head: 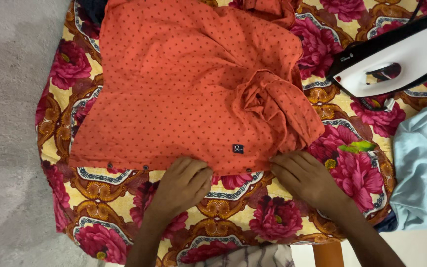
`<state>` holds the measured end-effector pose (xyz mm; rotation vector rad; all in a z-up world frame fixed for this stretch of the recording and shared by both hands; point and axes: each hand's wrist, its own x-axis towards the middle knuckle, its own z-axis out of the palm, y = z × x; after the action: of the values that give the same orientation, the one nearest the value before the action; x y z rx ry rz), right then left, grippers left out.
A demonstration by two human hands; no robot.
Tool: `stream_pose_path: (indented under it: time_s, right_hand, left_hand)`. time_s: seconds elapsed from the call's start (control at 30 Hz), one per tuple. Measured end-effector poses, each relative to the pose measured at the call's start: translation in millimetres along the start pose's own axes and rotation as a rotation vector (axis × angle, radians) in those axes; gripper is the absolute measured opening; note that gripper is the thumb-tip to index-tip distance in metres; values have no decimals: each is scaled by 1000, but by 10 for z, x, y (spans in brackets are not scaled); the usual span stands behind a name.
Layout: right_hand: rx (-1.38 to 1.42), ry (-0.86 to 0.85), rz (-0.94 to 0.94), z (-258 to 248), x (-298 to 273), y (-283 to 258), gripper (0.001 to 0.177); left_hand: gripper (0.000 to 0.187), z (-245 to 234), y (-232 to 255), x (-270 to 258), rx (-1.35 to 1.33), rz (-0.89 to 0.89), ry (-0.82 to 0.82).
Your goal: The person irons an orange polka-dotted shirt on a floral-patterned bedsheet. They repeatedly smooth the fabric with their hands and move the iron across different sections of the shirt, including the sleeves and body, to remove wrinkles.
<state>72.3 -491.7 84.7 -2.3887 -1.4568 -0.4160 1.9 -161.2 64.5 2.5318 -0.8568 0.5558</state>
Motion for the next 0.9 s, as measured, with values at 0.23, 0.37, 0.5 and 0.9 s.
stream_pose_path:
  time_s: [0.23,0.37,0.5,0.9]
  right_hand:
    - [9,-35,-9,-48,-12,-53,30]
    - [50,-21,8,-51,-9,-50,26]
    - [130,78,78,-41,-32,-10,23]
    - [391,1098,853,76,-357,946,32]
  left_hand:
    - [18,2,-28,6,-97,-32,-29]
    - [16,6,-11,51,-98,-55,-91]
    - [16,-19,73,188,-150,-35,-82]
    - [50,817,655,1656,-402,200,-27]
